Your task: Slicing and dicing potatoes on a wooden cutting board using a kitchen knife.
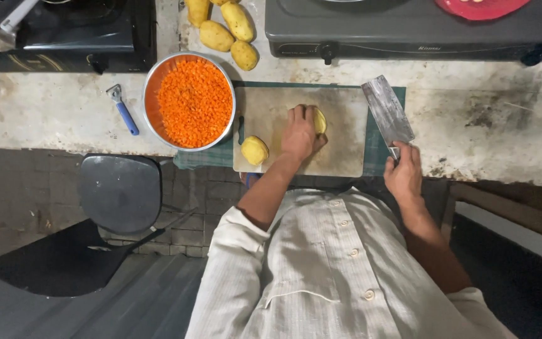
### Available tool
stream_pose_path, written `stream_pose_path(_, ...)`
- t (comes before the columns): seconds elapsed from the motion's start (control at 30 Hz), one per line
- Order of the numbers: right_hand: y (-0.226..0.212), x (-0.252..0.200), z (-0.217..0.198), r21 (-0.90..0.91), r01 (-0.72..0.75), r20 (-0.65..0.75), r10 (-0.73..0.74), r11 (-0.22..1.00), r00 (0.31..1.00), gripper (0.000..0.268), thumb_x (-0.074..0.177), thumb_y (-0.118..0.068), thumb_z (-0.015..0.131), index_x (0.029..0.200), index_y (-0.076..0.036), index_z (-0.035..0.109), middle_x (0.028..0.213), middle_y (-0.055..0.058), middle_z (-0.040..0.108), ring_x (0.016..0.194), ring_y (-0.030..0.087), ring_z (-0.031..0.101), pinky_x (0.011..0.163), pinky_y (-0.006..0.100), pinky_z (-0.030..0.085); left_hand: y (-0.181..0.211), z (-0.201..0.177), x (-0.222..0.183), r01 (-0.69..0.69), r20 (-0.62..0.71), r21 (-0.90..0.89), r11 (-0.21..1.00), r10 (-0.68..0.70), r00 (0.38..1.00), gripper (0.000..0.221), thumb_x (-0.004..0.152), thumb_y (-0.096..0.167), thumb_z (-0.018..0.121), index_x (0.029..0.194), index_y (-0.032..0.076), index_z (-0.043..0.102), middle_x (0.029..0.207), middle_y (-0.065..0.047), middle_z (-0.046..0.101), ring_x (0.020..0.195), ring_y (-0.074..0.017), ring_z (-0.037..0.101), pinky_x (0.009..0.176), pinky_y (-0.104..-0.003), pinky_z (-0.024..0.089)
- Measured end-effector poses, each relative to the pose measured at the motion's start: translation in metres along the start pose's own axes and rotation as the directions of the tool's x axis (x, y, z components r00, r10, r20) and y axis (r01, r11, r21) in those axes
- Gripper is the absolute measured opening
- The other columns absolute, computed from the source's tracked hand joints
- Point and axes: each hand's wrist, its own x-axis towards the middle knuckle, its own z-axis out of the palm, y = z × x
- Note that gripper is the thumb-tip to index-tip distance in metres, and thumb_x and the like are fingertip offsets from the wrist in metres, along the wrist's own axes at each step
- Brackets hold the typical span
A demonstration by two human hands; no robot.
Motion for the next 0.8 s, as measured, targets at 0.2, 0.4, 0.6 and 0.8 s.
stream_pose_path(0.2,-0.021,-0.008,-0.022,0.091,0.037,-0.09,-0.029,0.995,0.995,0.039,0.086,-0.01,0.068,0.125,-0.011,0.065,0.102,0.014,0.063,0.095,0.038,0.067,0.078,0.044,0.055,0.007,0.001,0.002,0.004,0.037,0.064,0.998,-0.007,0.999,0.074,0.083,0.038,0.07,0.141,0.003,0.041,0.136,-0.016,0.044,0.131,-0.0294,0.043,0.11,-0.036,0.041)
stream_pose_path(0.4,-0.06,-0.016,-0.025,0.262,-0.024,0.123,-0.009,0.965,0.992,0.038,0.087,-0.015,0.067,0.125,-0.015,0.067,0.099,0.021,0.071,0.093,0.043,0.067,0.074,0.05,0.055,0.018,-0.014,-0.008,0.037,0.159,0.088,0.995,-0.051,0.986,0.074,0.086,0.038,0.069,0.144,0.005,0.038,0.141,-0.014,0.042,0.135,-0.0271,0.04,0.11,-0.036,0.042)
stream_pose_path(0.6,-0.083,-0.016,-0.026,0.26,-0.133,0.32,0.044,0.956,0.946,0.042,0.086,-0.016,0.064,0.128,-0.022,0.065,0.1,0.019,0.072,0.092,0.04,0.068,0.074,0.048,0.056,0.002,0.045,-0.043,0.022,-0.175,-0.16,0.987,-0.05,0.983,0.084,0.074,0.039,0.079,0.141,0.001,0.045,0.132,-0.02,0.049,0.125,-0.0365,0.051,0.106,-0.041,0.048)
stream_pose_path(0.8,-0.1,-0.015,-0.032,0.252,-0.149,0.424,0.03,0.956,0.905,0.041,0.09,-0.021,0.061,0.131,-0.019,0.061,0.103,0.022,0.071,0.095,0.042,0.067,0.078,0.053,0.055,-0.024,0.067,-0.06,-0.197,-0.467,-0.281,0.939,0.046,0.883,0.078,0.066,0.031,0.089,0.131,0.0,0.058,0.127,-0.018,0.057,0.12,-0.0345,0.055,0.104,-0.038,0.049)
